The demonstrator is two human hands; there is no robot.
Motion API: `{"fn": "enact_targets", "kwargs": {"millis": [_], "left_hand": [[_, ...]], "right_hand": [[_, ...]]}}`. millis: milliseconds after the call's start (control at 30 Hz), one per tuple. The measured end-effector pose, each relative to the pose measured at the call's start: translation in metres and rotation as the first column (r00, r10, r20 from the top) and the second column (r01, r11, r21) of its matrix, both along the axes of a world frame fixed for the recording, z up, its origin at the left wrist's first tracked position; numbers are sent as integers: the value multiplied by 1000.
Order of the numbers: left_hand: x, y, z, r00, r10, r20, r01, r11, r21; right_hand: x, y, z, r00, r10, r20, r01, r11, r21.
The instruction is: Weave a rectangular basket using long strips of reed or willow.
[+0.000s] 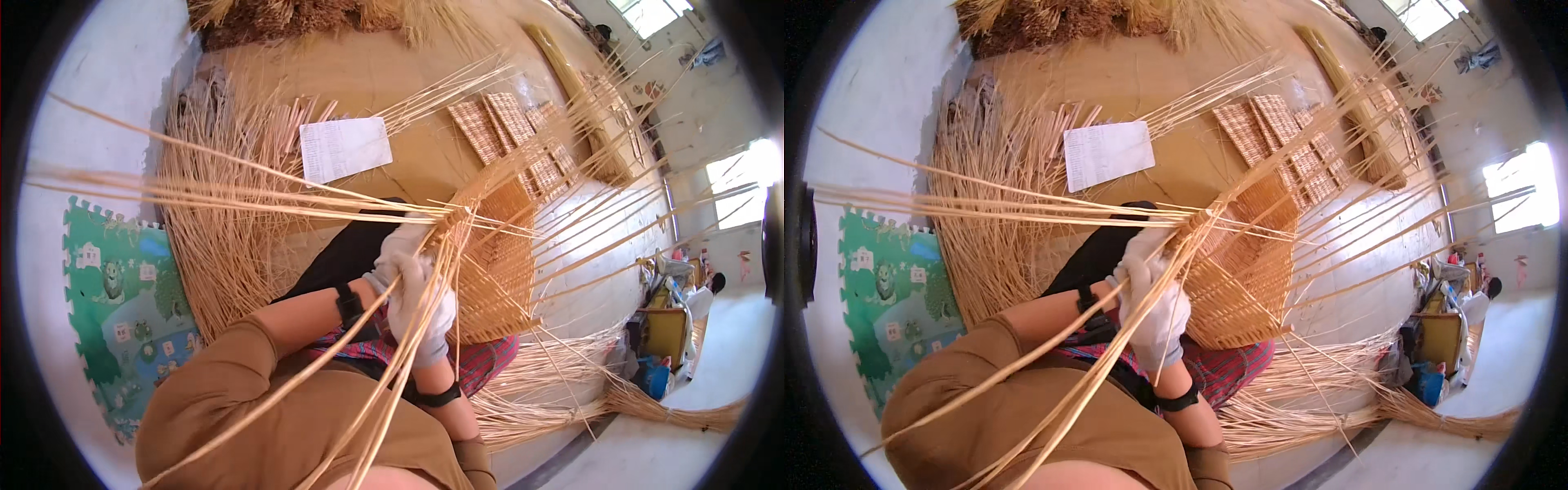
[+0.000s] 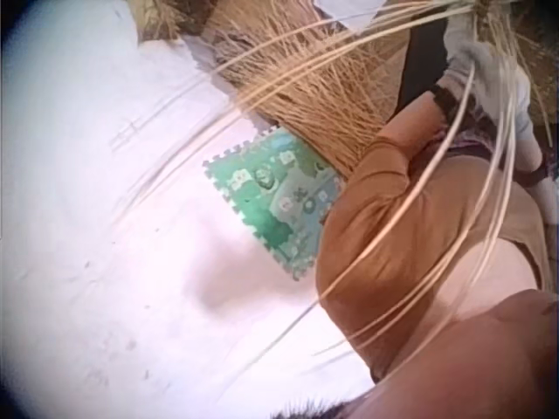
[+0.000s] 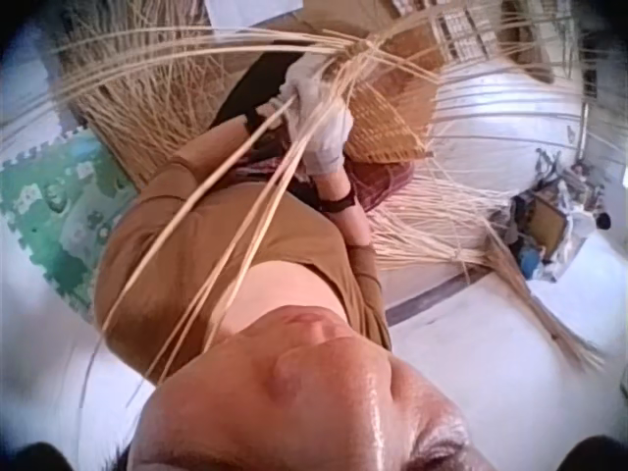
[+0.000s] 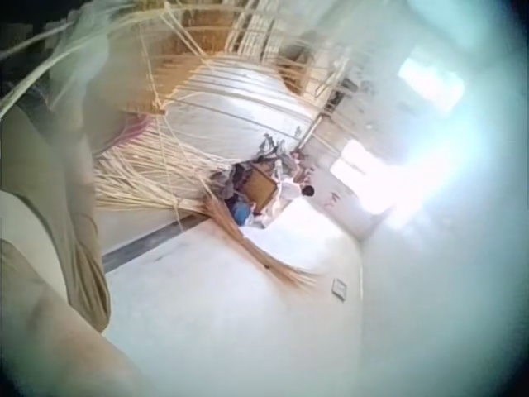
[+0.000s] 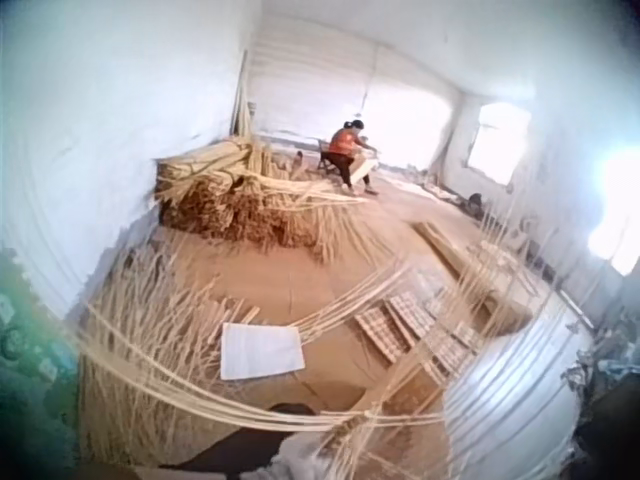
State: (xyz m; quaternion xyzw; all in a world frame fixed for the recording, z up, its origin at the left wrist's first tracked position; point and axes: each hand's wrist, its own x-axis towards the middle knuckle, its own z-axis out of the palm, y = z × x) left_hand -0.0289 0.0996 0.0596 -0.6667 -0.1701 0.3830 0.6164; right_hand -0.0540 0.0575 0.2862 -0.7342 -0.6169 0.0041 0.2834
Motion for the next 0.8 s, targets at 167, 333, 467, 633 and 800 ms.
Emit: {"fn": "enact_targets", "kwargs": {"millis": [167, 333, 467, 633, 800], "left_hand": [[-26, 58, 102, -203, 891, 405, 859, 360, -363], [-29, 68, 104, -249, 870, 426, 918, 352, -182], [-20, 105, 106, 134, 989, 61, 951, -111, -290], [-8, 85, 92, 59, 996, -63, 991, -66, -120], [-1, 73, 112, 121, 909, -399, 990, -141, -21]], "right_hand": [[42, -73, -29, 950, -157, -272, 206, 965, 163], [117, -98, -74, 176, -282, -943, 680, 728, -91], [113, -99, -79, 193, -209, -959, 763, 646, 13], [153, 7, -16, 946, -251, -207, 324, 791, 519], [152, 38, 54, 686, -366, -629, 581, 796, 171]]}}
